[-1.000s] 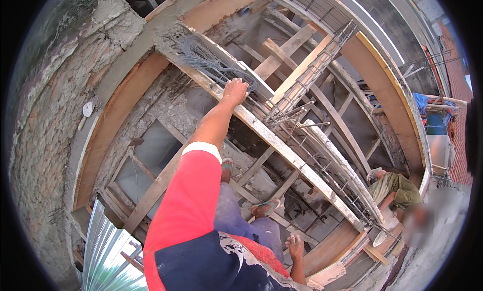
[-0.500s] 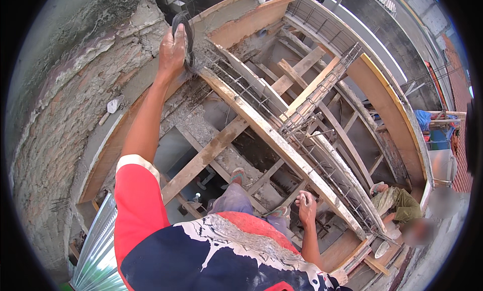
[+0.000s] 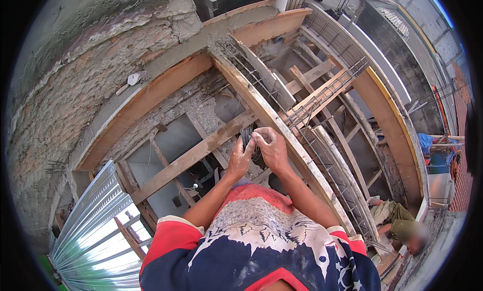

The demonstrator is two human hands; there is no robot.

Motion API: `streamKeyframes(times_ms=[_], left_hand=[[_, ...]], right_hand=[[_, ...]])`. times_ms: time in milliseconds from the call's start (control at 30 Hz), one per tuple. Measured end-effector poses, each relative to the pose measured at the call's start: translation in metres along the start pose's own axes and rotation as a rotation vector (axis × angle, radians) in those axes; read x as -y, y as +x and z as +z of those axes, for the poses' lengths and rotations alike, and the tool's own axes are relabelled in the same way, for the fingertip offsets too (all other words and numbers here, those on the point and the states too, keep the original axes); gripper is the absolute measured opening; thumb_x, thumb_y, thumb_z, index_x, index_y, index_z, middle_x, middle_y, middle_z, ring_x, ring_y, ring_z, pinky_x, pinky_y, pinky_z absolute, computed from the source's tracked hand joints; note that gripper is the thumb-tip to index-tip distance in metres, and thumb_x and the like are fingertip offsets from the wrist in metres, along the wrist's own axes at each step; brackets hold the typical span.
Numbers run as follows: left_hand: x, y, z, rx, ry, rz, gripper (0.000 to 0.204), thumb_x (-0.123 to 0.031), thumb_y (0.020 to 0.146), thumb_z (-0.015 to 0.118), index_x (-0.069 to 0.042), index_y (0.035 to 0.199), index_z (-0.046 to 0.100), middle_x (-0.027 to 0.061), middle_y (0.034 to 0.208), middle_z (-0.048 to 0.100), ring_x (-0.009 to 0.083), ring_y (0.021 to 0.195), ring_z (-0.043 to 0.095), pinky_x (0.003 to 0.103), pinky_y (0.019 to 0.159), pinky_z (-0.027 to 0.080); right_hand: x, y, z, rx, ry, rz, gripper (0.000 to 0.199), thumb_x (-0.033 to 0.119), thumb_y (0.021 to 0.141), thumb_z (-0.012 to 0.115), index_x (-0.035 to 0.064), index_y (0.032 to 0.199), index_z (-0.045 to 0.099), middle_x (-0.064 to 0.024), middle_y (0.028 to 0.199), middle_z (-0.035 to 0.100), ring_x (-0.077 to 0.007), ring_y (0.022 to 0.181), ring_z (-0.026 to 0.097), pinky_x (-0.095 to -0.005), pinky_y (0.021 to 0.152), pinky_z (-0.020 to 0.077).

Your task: The person assembles a wooden structure by positioning planks and securing them with nails. They use a hammer to drive nails into the wood and adjust the alignment of the pieces. Another worker is visible nearby, also working on the structure.

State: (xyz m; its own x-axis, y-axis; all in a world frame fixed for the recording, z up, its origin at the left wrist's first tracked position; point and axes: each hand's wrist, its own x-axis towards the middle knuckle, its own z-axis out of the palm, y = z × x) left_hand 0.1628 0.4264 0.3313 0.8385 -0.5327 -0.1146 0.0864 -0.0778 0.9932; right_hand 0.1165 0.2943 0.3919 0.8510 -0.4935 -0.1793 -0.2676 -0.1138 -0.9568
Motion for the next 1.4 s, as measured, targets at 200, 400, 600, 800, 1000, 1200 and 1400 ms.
streamKeyframes(times_ms=[200,400,600,800,1000,1200,1400], left_hand=[[0.015,-0.022,0.013,0.018,-0.296,-0.054,0.029,-0.033,0.105,0.064,-0.004,0.104,0.067,0.0001,0.094,0.067,0.0081,0.089,0.059,0.027,0.082,0.049],[-0.006,-0.023,0.024,0.077,-0.204,-0.014,0.034,-0.035,0.106,0.063,-0.002,0.109,0.07,0.0002,0.097,0.07,0.0087,0.09,0.061,0.029,0.083,0.05],[0.002,-0.025,0.02,0.191,-0.197,-0.052,0.032,-0.033,0.105,0.064,-0.003,0.113,0.069,0.0003,0.101,0.069,0.0085,0.094,0.062,0.028,0.087,0.051],[-0.002,-0.026,0.029,0.214,-0.282,-0.098,0.028,-0.031,0.104,0.067,-0.003,0.105,0.069,-0.0003,0.097,0.069,0.0075,0.09,0.061,0.026,0.083,0.05],[0.003,-0.027,0.035,0.14,-0.346,-0.091,0.027,-0.029,0.104,0.066,-0.002,0.099,0.068,-0.0003,0.092,0.068,0.0078,0.087,0.06,0.027,0.082,0.05],[0.008,-0.024,0.038,0.087,-0.26,-0.02,0.029,-0.029,0.105,0.065,-0.001,0.099,0.068,0.0008,0.091,0.068,0.0082,0.086,0.06,0.028,0.082,0.05],[0.008,-0.023,0.037,0.09,-0.244,0.0,0.029,-0.03,0.106,0.064,-0.002,0.098,0.065,0.0,0.089,0.066,0.0077,0.084,0.057,0.028,0.079,0.049]], right_hand=[[-0.017,-0.022,-0.017,-0.018,0.191,0.063,0.02,0.014,0.101,0.068,-0.0045,0.109,0.068,-0.0086,0.096,0.073,-0.0116,0.087,0.067,-0.0266,0.078,0.0549],[-0.019,-0.026,-0.044,0.131,0.171,0.118,0.028,0.021,0.102,0.066,-0.0063,0.104,0.071,-0.0063,0.088,0.073,-0.01,0.082,0.064,-0.0273,0.076,0.0513],[-0.007,-0.029,-0.055,0.224,0.077,0.098,0.027,0.023,0.102,0.067,-0.0034,0.097,0.072,-0.0019,0.08,0.069,-0.0091,0.077,0.062,-0.0273,0.07,0.0483],[-0.036,-0.026,-0.058,0.164,0.296,0.141,0.024,0.021,0.102,0.066,-0.0031,0.1,0.07,-0.0043,0.079,0.07,-0.0108,0.077,0.065,-0.0277,0.071,0.0501],[-0.02,-0.027,-0.065,0.129,0.075,0.136,0.022,0.019,0.103,0.064,-0.0025,0.104,0.068,-0.0053,0.086,0.068,-0.0132,0.08,0.066,-0.029,0.074,0.0529],[-0.029,-0.025,-0.072,0.21,0.272,0.195,0.022,0.022,0.102,0.066,0.0006,0.109,0.069,-0.0011,0.095,0.068,-0.0102,0.084,0.058,-0.0267,0.079,0.0495],[-0.023,-0.026,-0.073,0.214,0.25,0.208,0.023,0.021,0.102,0.067,-0.0007,0.111,0.069,-0.0018,0.095,0.068,-0.0105,0.086,0.06,-0.0272,0.081,0.0509]])
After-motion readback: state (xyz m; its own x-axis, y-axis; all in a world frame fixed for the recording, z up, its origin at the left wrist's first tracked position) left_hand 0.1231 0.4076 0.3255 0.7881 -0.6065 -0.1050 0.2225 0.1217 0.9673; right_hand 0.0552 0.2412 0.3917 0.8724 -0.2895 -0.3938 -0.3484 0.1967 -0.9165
